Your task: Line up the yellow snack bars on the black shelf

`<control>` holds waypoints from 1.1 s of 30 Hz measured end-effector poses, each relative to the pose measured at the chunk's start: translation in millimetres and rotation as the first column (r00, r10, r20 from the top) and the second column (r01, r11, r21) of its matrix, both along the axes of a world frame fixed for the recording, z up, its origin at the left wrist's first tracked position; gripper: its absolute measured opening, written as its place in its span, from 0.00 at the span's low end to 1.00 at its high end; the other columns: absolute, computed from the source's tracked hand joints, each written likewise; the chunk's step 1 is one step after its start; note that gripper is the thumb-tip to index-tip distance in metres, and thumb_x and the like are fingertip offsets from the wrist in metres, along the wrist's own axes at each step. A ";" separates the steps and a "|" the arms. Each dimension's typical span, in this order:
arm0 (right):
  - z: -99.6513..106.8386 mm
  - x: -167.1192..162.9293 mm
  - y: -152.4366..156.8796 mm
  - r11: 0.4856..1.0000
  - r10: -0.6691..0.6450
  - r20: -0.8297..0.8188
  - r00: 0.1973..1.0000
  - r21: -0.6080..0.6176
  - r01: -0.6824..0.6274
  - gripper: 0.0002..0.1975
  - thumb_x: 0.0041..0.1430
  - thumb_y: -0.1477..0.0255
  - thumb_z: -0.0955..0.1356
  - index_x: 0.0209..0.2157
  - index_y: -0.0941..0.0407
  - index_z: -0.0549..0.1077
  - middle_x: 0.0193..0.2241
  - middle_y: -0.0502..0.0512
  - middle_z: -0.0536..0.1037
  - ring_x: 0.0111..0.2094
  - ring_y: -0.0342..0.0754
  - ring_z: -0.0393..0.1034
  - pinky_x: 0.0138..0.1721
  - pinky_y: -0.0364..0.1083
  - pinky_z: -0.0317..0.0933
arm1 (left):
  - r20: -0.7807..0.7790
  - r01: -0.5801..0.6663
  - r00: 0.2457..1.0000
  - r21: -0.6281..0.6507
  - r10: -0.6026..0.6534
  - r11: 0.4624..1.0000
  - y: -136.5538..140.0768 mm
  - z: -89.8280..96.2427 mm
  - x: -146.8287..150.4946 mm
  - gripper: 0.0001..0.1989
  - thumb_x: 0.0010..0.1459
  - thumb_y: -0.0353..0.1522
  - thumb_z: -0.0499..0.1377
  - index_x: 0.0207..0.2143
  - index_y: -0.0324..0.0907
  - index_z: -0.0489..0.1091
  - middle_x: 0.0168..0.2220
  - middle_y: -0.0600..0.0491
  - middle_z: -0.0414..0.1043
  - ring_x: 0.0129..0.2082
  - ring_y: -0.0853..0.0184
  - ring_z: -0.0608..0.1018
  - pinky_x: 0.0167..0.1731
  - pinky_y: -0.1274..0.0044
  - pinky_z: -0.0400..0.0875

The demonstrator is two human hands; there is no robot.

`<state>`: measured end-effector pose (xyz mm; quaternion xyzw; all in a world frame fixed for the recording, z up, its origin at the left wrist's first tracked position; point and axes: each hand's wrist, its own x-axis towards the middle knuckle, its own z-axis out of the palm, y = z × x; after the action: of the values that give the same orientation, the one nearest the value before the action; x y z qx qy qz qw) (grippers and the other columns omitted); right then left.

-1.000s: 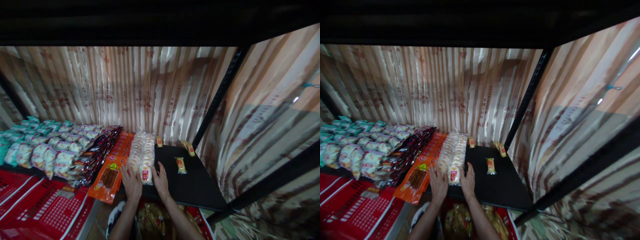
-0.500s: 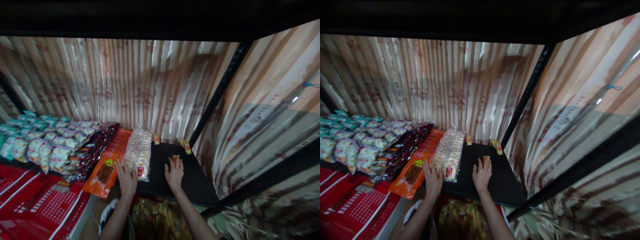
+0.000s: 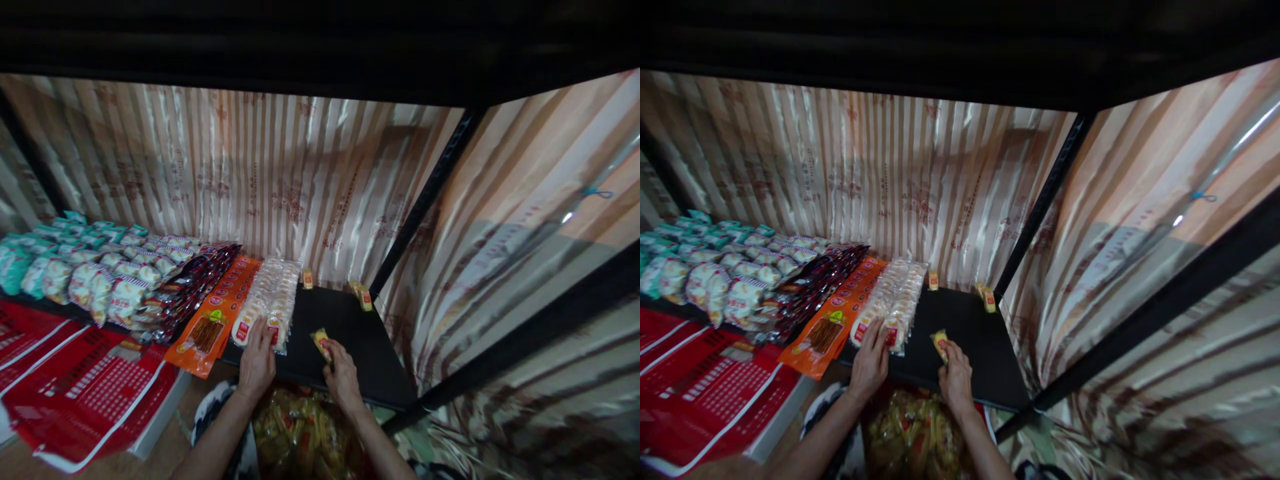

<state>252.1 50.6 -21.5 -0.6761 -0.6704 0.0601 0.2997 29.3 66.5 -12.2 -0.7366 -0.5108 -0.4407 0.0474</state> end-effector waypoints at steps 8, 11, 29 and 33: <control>17.2 20.0 -27.6 0.998 0.045 -0.257 0.965 -0.041 -0.058 0.26 0.37 0.80 0.58 0.42 0.57 0.68 0.43 0.57 0.72 0.46 0.50 0.66 0.51 0.48 0.57 | 0.115 0.323 0.945 -0.190 -0.306 0.927 -28.8 6.8 12.4 0.18 0.52 0.23 0.46 0.41 0.40 0.69 0.47 0.46 0.70 0.49 0.63 0.70 0.51 0.69 0.66; 35.3 15.6 -40.3 0.984 0.148 -0.340 0.929 -0.046 -0.173 0.27 0.37 0.80 0.58 0.43 0.55 0.69 0.44 0.55 0.72 0.48 0.49 0.65 0.52 0.48 0.56 | 0.453 0.442 0.858 -0.410 -0.243 0.798 -40.0 0.1 27.8 0.16 0.57 0.33 0.48 0.46 0.41 0.67 0.46 0.47 0.70 0.45 0.64 0.73 0.46 0.72 0.68; 40.2 1.6 -57.5 0.976 -0.203 -0.891 0.405 -0.215 0.016 0.21 0.41 0.60 0.71 0.38 0.55 0.72 0.36 0.57 0.77 0.39 0.51 0.71 0.41 0.48 0.64 | 0.907 0.761 0.262 -0.404 0.329 0.508 -59.7 37.7 70.0 0.18 0.44 0.32 0.60 0.39 0.40 0.63 0.31 0.54 0.68 0.22 0.74 0.71 0.25 0.79 0.66; 46.4 -13.8 -63.1 0.975 -0.166 -0.949 0.267 -0.198 -0.098 0.22 0.38 0.57 0.73 0.35 0.55 0.73 0.33 0.54 0.79 0.36 0.49 0.72 0.36 0.44 0.64 | 0.907 0.739 0.278 -0.413 0.317 0.533 -66.2 45.5 79.2 0.13 0.45 0.30 0.59 0.36 0.40 0.64 0.33 0.52 0.69 0.30 0.70 0.74 0.29 0.79 0.69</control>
<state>238.3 -12.5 24.9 -0.5437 -0.3260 0.5233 0.5695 108.5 0.4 33.3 -0.3322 -0.4453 -0.4906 -0.6713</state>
